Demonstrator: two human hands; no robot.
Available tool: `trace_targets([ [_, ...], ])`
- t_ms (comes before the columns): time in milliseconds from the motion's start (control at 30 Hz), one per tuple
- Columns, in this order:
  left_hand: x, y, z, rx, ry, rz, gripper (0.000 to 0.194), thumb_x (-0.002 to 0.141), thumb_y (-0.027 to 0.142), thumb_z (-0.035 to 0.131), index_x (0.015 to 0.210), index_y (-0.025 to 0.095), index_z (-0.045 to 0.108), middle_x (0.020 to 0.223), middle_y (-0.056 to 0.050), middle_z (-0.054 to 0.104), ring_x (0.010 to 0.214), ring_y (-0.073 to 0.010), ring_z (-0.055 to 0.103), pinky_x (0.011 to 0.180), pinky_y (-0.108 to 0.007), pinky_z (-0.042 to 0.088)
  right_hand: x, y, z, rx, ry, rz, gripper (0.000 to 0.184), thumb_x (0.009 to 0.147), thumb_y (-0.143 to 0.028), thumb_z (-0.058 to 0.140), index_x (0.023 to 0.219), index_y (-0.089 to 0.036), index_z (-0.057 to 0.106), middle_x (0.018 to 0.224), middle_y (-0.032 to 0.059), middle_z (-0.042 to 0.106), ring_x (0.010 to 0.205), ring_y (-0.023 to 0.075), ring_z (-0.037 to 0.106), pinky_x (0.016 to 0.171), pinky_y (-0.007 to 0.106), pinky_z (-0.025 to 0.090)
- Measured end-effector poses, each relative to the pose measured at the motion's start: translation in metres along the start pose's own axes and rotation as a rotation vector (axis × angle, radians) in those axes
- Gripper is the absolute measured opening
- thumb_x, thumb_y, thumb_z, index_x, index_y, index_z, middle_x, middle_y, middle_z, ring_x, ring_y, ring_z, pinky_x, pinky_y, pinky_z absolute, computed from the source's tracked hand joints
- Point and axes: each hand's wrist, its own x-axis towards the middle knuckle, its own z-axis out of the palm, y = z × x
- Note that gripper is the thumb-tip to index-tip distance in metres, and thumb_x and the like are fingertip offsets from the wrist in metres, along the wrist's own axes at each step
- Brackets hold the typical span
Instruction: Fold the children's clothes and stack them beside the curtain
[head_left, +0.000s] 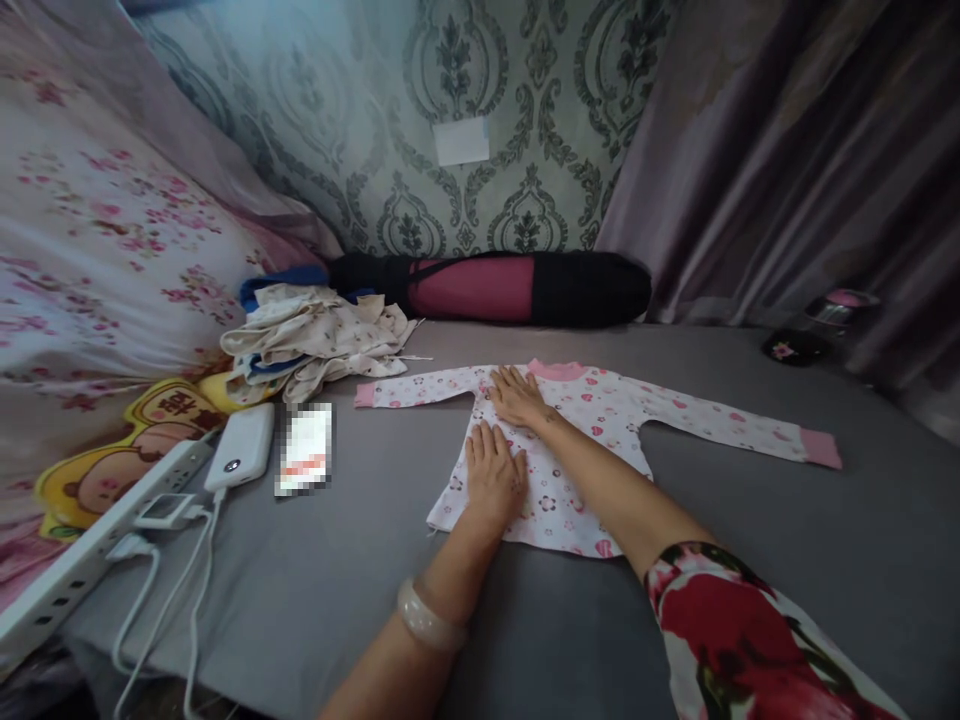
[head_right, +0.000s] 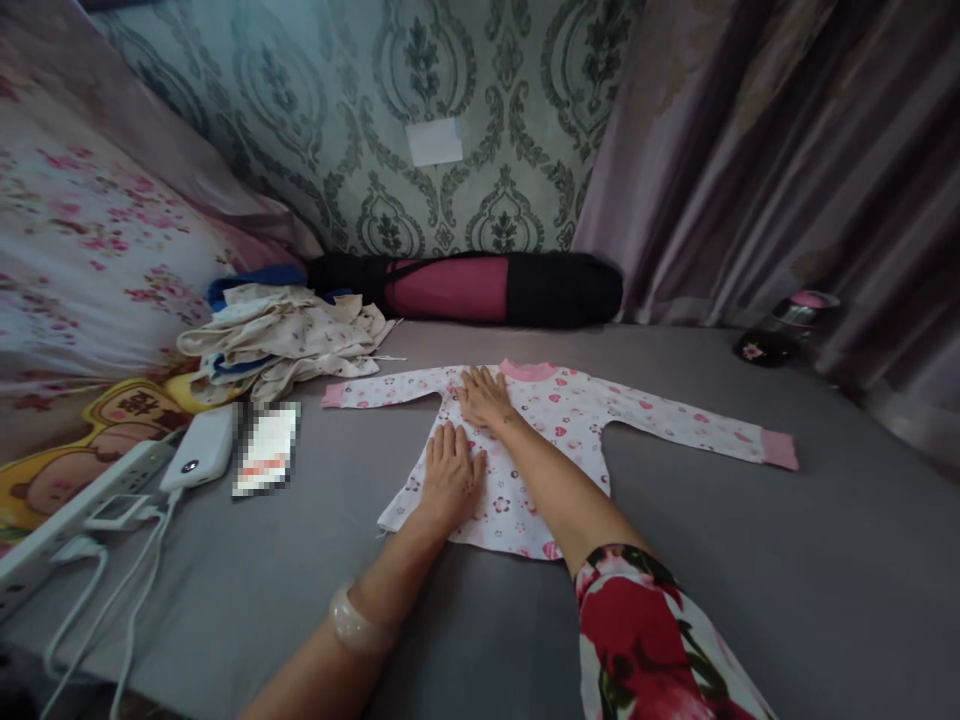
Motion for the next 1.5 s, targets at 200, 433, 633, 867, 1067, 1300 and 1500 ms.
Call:
trace_targets([
  [200,0.0,0.003,0.0,0.031,-0.065,-0.009,0.063,0.095,0.043,0.033,0.143,0.002,0.037,0.15,-0.026,0.031,0.141,-0.038,0.026,0.113,-0.052,0.025,0.016,-0.007,0.008,-0.007,0.114,0.129,0.062,0.095,-0.048,0.028,0.147,-0.016,0.033,0.155,0.0121,0.027,0.142,0.0309,0.019,0.113,0.054,0.01],
  [433,0.0,0.001,-0.006,0.081,-0.076,0.004,0.062,0.095,0.042,0.032,0.143,0.002,0.038,0.149,-0.027,0.033,0.14,-0.0386,0.029,0.111,-0.053,0.026,0.005,-0.006,0.004,0.03,0.137,0.077,0.058,0.096,-0.049,0.03,0.143,-0.016,0.038,0.155,0.0144,0.027,0.142,0.0277,0.02,0.114,0.047,0.011],
  [633,-0.001,0.0,-0.004,0.082,-0.061,0.023,0.06,0.095,0.036,0.029,0.143,0.002,0.038,0.148,-0.027,0.034,0.14,-0.0382,0.028,0.112,-0.052,0.025,-0.055,0.021,-0.006,0.066,0.04,0.039,0.058,0.098,-0.045,0.028,0.146,-0.014,0.034,0.158,0.0134,0.02,0.145,0.0265,0.015,0.116,0.041,0.01],
  [867,-0.002,-0.002,-0.004,0.088,-0.04,0.031,0.059,0.095,0.037,0.029,0.142,0.002,0.039,0.148,-0.026,0.035,0.139,-0.0374,0.029,0.112,-0.051,0.024,-0.16,0.042,-0.011,0.038,-0.002,0.002,0.064,0.096,-0.051,0.027,0.15,-0.017,0.028,0.159,0.0133,0.015,0.146,0.0281,0.01,0.116,0.048,0.004],
  [1067,-0.003,-0.005,-0.002,0.102,-0.031,0.06,0.067,0.096,0.049,0.028,0.143,0.002,0.037,0.148,-0.028,0.034,0.139,-0.0388,0.028,0.112,-0.051,0.023,-0.223,0.042,-0.018,0.035,-0.019,-0.091,0.068,0.093,-0.055,0.037,0.151,-0.021,0.027,0.159,0.0096,0.013,0.146,0.0281,0.009,0.117,0.047,0.003],
  [1300,-0.008,-0.005,-0.004,0.12,-0.013,0.152,0.071,0.094,0.056,0.026,0.142,0.005,0.038,0.149,-0.026,0.034,0.14,-0.0375,0.028,0.11,-0.058,0.024,-0.268,0.067,-0.035,0.104,-0.105,-0.114,0.064,0.094,-0.058,0.036,0.15,-0.029,0.027,0.159,0.0003,0.014,0.146,0.0223,0.009,0.119,0.042,0.004],
  [1500,0.001,-0.007,-0.005,0.041,-0.133,0.412,0.052,0.098,0.035,0.024,0.145,0.012,0.035,0.153,-0.016,0.032,0.142,-0.0257,0.027,0.114,-0.049,0.024,-0.288,0.089,-0.052,0.248,-0.17,-0.08,0.056,0.093,-0.051,0.043,0.145,-0.032,0.038,0.158,-0.0026,0.021,0.146,0.0234,0.014,0.118,0.045,0.008],
])
